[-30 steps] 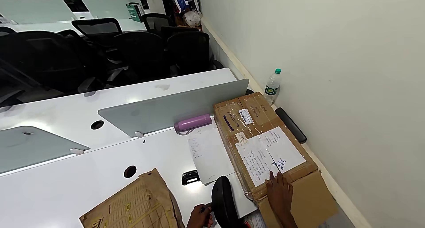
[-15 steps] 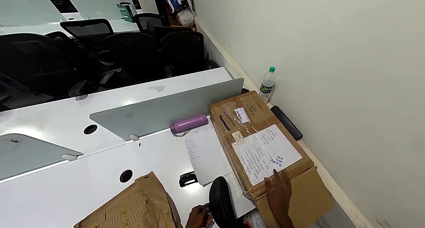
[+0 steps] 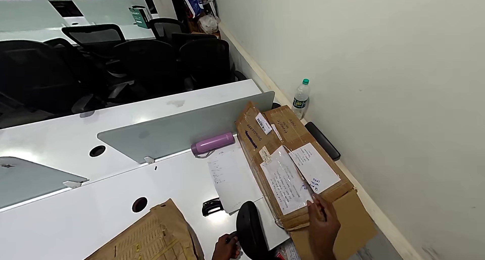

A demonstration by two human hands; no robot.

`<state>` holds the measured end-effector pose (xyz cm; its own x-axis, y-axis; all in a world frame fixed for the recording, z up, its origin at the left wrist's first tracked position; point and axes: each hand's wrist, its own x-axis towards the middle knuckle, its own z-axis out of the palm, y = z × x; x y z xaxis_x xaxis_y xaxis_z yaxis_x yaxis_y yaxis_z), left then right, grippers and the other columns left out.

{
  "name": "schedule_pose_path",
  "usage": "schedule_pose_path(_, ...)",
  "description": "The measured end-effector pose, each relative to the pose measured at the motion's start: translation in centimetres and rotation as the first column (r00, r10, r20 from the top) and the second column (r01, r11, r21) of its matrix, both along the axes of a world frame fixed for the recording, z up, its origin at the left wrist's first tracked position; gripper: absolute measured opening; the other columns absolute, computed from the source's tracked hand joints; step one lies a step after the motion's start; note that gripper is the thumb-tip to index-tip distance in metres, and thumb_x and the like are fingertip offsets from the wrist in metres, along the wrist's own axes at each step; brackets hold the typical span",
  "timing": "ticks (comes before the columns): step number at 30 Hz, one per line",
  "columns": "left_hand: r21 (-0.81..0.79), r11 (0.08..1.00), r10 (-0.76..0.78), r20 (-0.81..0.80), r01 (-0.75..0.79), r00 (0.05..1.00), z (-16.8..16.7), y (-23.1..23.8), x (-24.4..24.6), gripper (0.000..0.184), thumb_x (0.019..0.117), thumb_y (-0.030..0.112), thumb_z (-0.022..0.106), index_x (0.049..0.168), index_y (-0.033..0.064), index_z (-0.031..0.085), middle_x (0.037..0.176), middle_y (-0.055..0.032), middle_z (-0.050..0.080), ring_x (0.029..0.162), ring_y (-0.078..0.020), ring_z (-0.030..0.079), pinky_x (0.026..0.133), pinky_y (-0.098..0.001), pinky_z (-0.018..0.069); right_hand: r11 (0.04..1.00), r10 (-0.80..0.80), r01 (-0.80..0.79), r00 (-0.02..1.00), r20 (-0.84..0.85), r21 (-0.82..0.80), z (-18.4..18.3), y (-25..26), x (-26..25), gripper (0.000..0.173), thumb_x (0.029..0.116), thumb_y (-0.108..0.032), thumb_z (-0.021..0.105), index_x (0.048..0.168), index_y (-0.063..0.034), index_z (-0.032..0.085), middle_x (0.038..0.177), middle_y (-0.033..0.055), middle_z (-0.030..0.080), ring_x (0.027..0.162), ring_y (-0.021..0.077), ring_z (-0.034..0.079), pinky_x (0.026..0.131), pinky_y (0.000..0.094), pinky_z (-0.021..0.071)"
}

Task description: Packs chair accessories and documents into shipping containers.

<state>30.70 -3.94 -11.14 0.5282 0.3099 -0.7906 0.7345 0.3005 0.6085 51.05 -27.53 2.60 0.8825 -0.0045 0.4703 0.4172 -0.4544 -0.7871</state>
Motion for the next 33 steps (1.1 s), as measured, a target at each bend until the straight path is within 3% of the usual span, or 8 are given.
schedule_pose_path(2,0.006,1.0,0.001,0.001,-0.001,1.0,-0.3,0.0,-0.1,0.03,0.1078,0.019,0.052,0.117,-0.0087,0.058,0.087,-0.0163,0.072,0.07,-0.0199,0.073,0.07,-0.0358,0.0633,0.994,0.11,-0.112,0.989,0.102,0.014,0.1,1.3,-2.3,0.029,0.0876,-0.014,0.072,0.109,0.0051,0.075,0.097,0.0138,0.068,0.083,0.0058,0.065,0.076,0.0167,0.0553)
schedule_pose_path(4,0.013,1.0,0.013,-0.004,-0.013,1.0,-0.6,0.1,-0.1,0.03,0.1079,0.019,0.052,0.117,-0.0087,0.059,0.087,-0.0161,0.072,0.07,-0.0196,0.073,0.07,-0.0355,0.0631,0.982,0.184,-0.188,0.972,0.148,0.016,-0.6,2.4,-4.3,0.028,0.0905,-0.018,0.072,0.113,-0.0014,0.075,0.099,0.0095,0.066,0.09,0.0014,0.064,0.083,0.0121,0.0537)
schedule_pose_path(7,0.03,0.999,0.029,-0.007,-0.029,1.0,-0.6,0.0,0.1,0.031,0.1082,0.02,0.052,0.117,-0.0084,0.059,0.087,-0.016,0.072,0.07,-0.0195,0.074,0.069,-0.0353,0.0633,0.966,0.255,-0.256,0.952,0.167,-0.017,-1.9,3.3,-6.2,0.03,0.09,-0.016,0.07,0.116,-0.0016,0.073,0.098,0.0098,0.066,0.085,0.0008,0.063,0.08,0.01,0.0523)
schedule_pose_path(11,0.044,0.998,0.038,-0.031,-0.037,0.999,-0.2,0.1,0.6,0.032,0.1084,0.022,0.052,0.116,-0.0084,0.059,0.085,-0.016,0.072,0.069,-0.0198,0.073,0.069,-0.0359,0.0632,0.918,0.376,-0.345,0.914,0.154,-0.193,-3.8,3.5,-8.1,0.032,0.0844,-0.016,0.07,0.115,-0.0066,0.075,0.098,0.0125,0.067,0.09,0.0105,0.066,0.084,0.0164,0.0541)
schedule_pose_path(14,0.048,0.998,0.039,-0.046,-0.036,0.998,0.0,0.2,0.9,0.033,0.1088,0.024,0.051,0.112,-0.0078,0.061,0.082,-0.0145,0.072,0.067,-0.0185,0.073,0.067,-0.0352,0.0631,0.868,0.444,-0.375,0.879,0.173,-0.324,-4.7,3.5,-8.6,0.043,0.0785,-0.015,0.066,0.121,-0.0113,0.074,0.095,0.0112,0.067,0.086,0.0177,0.066,0.079,0.0251,0.0557)
schedule_pose_path(18,0.068,0.997,0.04,-0.057,-0.036,0.998,-0.2,0.2,1.2,0.036,0.1082,0.027,0.053,0.112,-0.0071,0.062,0.081,-0.0139,0.073,0.066,-0.0184,0.073,0.067,-0.0352,0.063,0.836,0.484,-0.4,0.86,0.161,-0.375,-4.8,3.8,-8.6,0.05,0.0751,-0.011,0.064,0.125,-0.0119,0.072,0.096,0.0095,0.066,0.088,0.0178,0.065,0.082,0.0232,0.0548)
schedule_pose_path(27,0.183,0.979,-0.069,-0.146,0.095,0.987,0.4,0.2,2.0,0.043,0.1041,0.035,0.06,0.121,-0.0039,0.063,0.095,-0.0187,0.072,0.077,-0.0259,0.073,0.075,-0.0435,0.0615,0.778,0.493,-0.399,0.867,0.078,-0.486,-6.0,3.3,-8.4,0.066,0.0643,-0.01,0.07,0.13,-0.0146,0.071,0.108,0.011,0.07,0.096,0.0261,0.068,0.087,0.0387,0.0568)
schedule_pose_path(33,0.277,0.947,-0.133,-0.131,0.165,0.982,0.1,0.0,2.4,0.044,0.1009,0.038,0.064,0.121,-0.0011,0.064,0.097,-0.0193,0.071,0.08,-0.0284,0.073,0.077,-0.0463,0.0606,0.762,0.482,-0.378,0.873,0.072,-0.526,-6.6,3.0,-8.3,0.066,0.0629,-0.01,0.072,0.128,-0.0145,0.072,0.113,0.0103,0.071,0.102,0.0285,0.069,0.092,0.0422,0.0558)
